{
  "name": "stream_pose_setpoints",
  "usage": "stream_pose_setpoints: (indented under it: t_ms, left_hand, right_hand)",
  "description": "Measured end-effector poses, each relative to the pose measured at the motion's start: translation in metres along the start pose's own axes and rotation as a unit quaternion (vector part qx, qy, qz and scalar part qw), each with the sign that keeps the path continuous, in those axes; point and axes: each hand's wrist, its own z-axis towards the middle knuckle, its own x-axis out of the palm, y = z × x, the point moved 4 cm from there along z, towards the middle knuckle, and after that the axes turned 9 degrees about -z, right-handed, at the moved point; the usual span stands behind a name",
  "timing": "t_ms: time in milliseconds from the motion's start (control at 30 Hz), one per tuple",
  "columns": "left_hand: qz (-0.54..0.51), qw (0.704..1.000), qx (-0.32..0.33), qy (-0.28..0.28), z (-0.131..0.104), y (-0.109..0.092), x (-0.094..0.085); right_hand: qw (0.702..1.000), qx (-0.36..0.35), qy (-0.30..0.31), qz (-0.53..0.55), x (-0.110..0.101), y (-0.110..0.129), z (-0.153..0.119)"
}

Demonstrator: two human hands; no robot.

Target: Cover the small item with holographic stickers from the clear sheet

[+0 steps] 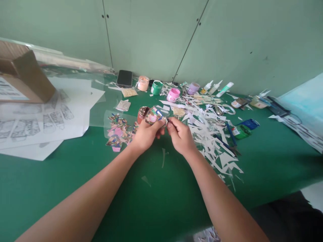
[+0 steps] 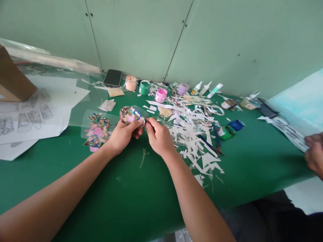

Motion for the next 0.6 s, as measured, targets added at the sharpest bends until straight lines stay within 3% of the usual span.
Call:
stream_pose_setpoints:
  t_ms: [367, 600]
  left_hand:
    - [-0.022, 1.000, -0.012, -0.015, -0.0020, -0.0008, -0.0002]
    - [-0.026, 0.999, -0.028, 0.010, -0.0037, -0.0025, -0.0016]
  right_hand:
    - [0.998, -0.031, -0.012, -0.056, 0.0031, 0.0014, -0.0020]
    - [0.990, -0.041, -0.031, -0.130, 0.0072, 0.0001, -0.0043]
